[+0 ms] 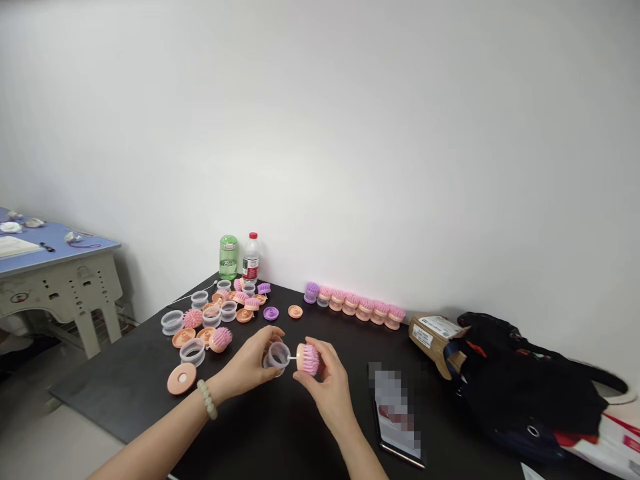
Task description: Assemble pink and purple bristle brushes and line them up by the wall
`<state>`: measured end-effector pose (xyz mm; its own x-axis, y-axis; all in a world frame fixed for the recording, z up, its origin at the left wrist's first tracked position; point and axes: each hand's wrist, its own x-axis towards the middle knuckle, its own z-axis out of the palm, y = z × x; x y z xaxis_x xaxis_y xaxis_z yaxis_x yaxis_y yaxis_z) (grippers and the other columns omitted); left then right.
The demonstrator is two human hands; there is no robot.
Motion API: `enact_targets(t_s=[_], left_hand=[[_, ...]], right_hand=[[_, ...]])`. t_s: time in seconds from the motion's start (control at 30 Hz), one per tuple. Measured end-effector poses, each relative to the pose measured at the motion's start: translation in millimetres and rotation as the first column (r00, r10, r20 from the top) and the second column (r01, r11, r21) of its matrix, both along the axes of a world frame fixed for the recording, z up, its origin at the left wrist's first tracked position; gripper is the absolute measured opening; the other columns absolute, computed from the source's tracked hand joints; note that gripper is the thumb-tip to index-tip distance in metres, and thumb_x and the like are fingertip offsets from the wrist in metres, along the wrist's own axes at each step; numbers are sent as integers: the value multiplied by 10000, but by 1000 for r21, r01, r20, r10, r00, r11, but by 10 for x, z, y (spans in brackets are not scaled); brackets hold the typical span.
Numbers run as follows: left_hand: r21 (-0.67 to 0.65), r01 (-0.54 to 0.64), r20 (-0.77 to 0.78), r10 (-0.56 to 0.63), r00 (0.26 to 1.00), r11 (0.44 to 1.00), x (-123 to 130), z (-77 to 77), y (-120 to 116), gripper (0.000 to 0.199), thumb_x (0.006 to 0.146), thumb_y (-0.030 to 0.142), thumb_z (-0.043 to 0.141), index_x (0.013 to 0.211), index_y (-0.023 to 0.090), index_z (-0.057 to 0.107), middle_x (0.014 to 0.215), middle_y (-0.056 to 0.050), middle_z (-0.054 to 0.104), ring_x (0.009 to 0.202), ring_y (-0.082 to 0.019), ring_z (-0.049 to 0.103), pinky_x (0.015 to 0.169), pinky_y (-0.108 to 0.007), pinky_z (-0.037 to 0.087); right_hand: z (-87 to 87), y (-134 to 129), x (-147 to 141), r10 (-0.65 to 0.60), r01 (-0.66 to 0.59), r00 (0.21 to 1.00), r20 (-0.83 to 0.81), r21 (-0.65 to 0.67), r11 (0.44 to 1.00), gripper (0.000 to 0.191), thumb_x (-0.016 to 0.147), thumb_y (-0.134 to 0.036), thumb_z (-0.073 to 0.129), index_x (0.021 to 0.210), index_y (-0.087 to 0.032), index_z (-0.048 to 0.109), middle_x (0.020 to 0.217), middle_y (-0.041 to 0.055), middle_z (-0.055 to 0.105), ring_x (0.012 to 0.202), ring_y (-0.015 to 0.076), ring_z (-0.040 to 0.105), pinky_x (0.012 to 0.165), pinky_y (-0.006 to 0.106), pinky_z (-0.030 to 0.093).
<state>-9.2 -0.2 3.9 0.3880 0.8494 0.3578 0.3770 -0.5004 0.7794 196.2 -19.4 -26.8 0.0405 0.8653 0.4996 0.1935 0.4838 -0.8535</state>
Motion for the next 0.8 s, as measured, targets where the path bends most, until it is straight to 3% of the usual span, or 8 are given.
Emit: enact_targets(t_s=[0.13,0.23,0.37,0.5,0.63,0.8], left_hand=[[-80,89,94,-81,992,993,172,-164,227,574,624,78,747,1124,207,498,1036,-30,654,940,-207,620,831,-328,490],[-121,142,197,-117,973,982,202,-250,243,498,650,155,801,1061,198,523,1011,-26,668,918,-196,622,802,-305,484],[-119,186,203,-160,966,975,153,-222,128,383,687,293,834,975,181,606,960,-28,661,844,-186,597,740,-294,461],[-165,250,265,-202,943,954,97,-162,57,420,665,339,863,980,169,644,946,-34,656,832,-181,577,737,-292,444],[-273,422,493,-251,833,865,94,-180,59,458,650,339,872,990,158,623,958,-42,652,825,-169,581,729,-283,441],[-378,531,649,-192,736,758,118,-191,42,456,632,333,883,937,153,595,845,-12,633,697,-117,539,627,-242,418]], right_hand=[[-39,16,55,-101,99,987,128,23,995,520,688,-190,780,1193,-254,672,1171,86,649,1084,285,642,928,398,547],[-66,18,43,-149,148,965,217,20,989,528,676,-158,775,1187,-246,676,1144,76,672,1059,281,655,945,411,539],[-86,-27,-6,-116,125,965,235,-24,992,597,653,-201,821,1223,-245,649,1129,70,694,1006,271,682,881,380,573],[-62,-98,-27,-73,74,969,237,7,997,619,640,-325,877,1209,-246,650,1079,63,699,953,262,693,824,351,583],[0,-143,-23,-65,47,964,257,74,996,521,696,-455,843,1144,-257,666,1042,59,687,920,251,690,792,337,581],[54,-174,-28,-34,-1,959,282,122,992,520,719,-517,813,1144,-270,644,1036,62,671,913,249,683,793,340,581]])
